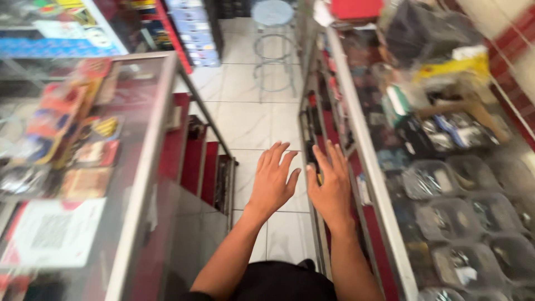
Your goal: The person picks up various motorcycle part packages, including LED bulbs and rollers, from a glass counter and hangs them on metal hooks on a grid-style display rack.
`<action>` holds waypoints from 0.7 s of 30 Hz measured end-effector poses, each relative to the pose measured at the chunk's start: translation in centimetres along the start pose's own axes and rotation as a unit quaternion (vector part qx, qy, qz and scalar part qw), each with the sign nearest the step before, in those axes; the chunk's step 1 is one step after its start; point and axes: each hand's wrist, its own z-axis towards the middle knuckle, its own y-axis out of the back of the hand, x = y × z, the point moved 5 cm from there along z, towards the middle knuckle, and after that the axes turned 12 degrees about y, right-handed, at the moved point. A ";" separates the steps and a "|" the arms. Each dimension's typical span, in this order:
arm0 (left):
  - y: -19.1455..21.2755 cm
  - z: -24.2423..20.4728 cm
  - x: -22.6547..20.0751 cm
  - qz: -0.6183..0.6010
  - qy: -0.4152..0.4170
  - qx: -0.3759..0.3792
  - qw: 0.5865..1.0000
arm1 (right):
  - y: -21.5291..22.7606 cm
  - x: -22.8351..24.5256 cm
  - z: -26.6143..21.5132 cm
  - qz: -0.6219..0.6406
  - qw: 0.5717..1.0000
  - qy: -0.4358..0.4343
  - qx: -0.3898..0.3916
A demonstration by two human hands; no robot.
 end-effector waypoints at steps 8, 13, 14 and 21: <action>8.2 -6.9 7.1 0.031 0.088 -0.088 0.992 | -7.1 9.2 -1.4 0.057 0.993 0.075 0.075; 12.5 -11.7 9.4 0.058 0.141 -0.126 0.980 | -10.5 14.2 -3.5 0.080 0.984 0.122 0.105; 13.7 -12.4 9.8 0.066 0.151 -0.137 0.977 | -11.3 15.3 -3.4 0.090 0.980 0.132 0.117; 20.6 -19.1 12.4 0.107 0.247 -0.212 0.939 | -15.4 22.8 -4.8 0.167 0.943 0.233 0.169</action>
